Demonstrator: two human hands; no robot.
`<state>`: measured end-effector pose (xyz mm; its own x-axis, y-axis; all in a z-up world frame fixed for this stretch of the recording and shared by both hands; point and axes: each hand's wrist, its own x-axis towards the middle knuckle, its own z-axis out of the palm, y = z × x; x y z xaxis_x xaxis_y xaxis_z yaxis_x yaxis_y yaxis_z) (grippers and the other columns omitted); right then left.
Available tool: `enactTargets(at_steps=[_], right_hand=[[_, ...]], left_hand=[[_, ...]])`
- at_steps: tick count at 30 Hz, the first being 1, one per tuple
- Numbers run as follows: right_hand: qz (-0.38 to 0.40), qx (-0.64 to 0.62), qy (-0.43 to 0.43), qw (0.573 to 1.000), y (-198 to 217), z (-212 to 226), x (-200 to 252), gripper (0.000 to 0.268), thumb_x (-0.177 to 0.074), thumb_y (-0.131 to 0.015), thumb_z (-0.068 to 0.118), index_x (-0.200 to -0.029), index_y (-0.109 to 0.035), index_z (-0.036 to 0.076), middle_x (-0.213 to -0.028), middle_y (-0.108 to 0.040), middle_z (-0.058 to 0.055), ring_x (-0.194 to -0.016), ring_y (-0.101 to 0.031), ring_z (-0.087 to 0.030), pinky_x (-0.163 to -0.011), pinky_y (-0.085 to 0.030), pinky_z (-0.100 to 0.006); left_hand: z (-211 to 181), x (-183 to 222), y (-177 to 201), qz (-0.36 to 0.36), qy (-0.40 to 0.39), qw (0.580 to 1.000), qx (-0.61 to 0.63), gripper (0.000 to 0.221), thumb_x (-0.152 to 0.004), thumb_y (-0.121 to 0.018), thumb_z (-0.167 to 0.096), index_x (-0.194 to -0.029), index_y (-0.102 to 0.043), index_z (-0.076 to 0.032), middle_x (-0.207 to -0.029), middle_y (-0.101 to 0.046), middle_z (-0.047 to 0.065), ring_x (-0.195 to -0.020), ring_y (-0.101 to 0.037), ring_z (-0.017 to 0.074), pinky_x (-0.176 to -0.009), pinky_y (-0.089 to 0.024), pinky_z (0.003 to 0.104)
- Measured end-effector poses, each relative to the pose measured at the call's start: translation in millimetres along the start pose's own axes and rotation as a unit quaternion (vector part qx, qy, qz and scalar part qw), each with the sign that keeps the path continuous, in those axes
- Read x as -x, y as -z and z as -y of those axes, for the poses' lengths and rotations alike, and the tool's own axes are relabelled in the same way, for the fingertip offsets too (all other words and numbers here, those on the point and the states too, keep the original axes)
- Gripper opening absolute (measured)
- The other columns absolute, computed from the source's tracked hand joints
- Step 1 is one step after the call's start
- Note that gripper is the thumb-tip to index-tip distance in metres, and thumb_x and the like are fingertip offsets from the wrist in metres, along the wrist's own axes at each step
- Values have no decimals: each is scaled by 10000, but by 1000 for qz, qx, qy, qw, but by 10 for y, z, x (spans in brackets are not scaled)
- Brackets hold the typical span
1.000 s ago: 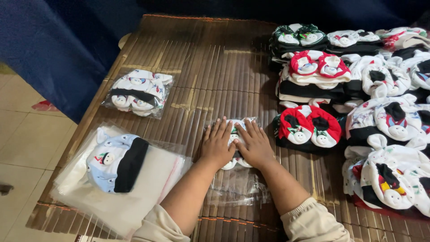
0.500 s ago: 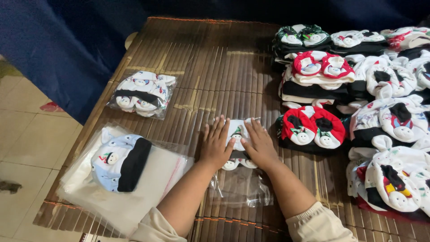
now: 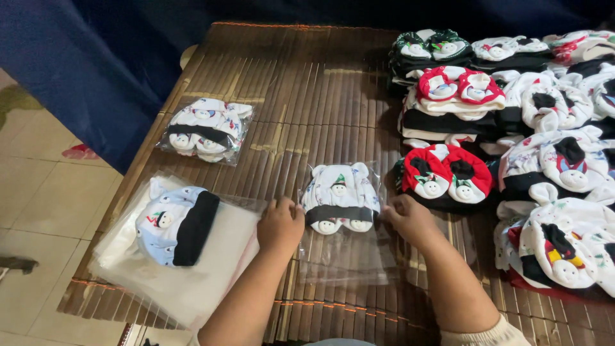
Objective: The person places baby garment sets, including a hat and matching booties, into clear plastic bags.
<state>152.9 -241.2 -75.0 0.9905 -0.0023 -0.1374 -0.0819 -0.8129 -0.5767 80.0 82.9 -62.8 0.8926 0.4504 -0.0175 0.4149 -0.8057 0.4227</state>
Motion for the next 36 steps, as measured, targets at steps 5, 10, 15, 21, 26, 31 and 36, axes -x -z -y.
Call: enactTargets(at_steps=[5, 10, 15, 21, 26, 31, 36], right_hand=[[91, -198, -63, 974, 201, 182, 375, 371, -842, -754, 207, -1130, -725, -24, -813, -781, -185, -548, -746, -264, -378, -527, -329], [73, -306, -75, 946, 116, 185, 476, 327, -824, -768, 114, -1054, -714, -114, -764, -708, -250, -443, -673, -290, -307, -468, -359], [77, -344, -69, 933, -33, 36, 385, 201, -824, -739, 57, -936, -720, -109, -709, -684, -235, -324, -562, -229, -287, -372, -319], [86, -353, -93, 927, 28, 25, 400, 155, -804, -715, 10, -923, -712, -90, -610, -658, -219, -282, -519, -226, -275, -317, -292], [106, -373, -98, 917, 185, 251, 512, 203, -812, -698, -1, -976, -685, -120, -777, -687, -266, -291, -496, -209, -260, -311, -280], [114, -381, -93, 913, 199, 262, 506, 235, -795, -704, -2, -976, -676, -149, -789, -691, -274, -266, -457, -176, -240, -276, -258], [97, -400, -80, 908, 18, 35, 388, 171, -756, -746, -24, -902, -715, -108, -735, -696, -273, -250, -463, -180, -226, -267, -257]], left_hand=[[-49, 222, 372, 155, 48, 987, 8, 459, -878, -460, -698, -996, -700, -325, -1056, -723, -26, -1112, -704, 226, -961, -544, 414], [-5, 276, 417, 189, 28, 981, 44, 422, -847, -539, -619, -1042, -734, -299, -1048, -764, -1, -1136, -700, 228, -978, -550, 405], [-98, 381, 635, 188, 22, 976, 104, 336, -887, -574, -426, -1066, -755, -207, -1077, -762, 90, -1170, -679, 296, -1012, -543, 422], [87, 255, 403, 183, 20, 976, 115, 290, -892, -582, -383, -1048, -759, -215, -1016, -769, 70, -1097, -710, 278, -953, -569, 410], [-61, 252, 596, 201, 36, 971, 125, 381, -858, -590, -425, -1093, -752, -172, -805, -748, 65, -824, -759, 229, -876, -586, 387], [-134, 288, 718, 227, 34, 966, 123, 402, -839, -606, -407, -1113, -751, -152, -694, -737, 84, -685, -762, 220, -807, -592, 357], [144, 130, 221, 209, 29, 971, 114, 305, -875, -625, -370, -1106, -763, -227, -1162, -738, 80, -1213, -658, 294, -1045, -527, 430]])
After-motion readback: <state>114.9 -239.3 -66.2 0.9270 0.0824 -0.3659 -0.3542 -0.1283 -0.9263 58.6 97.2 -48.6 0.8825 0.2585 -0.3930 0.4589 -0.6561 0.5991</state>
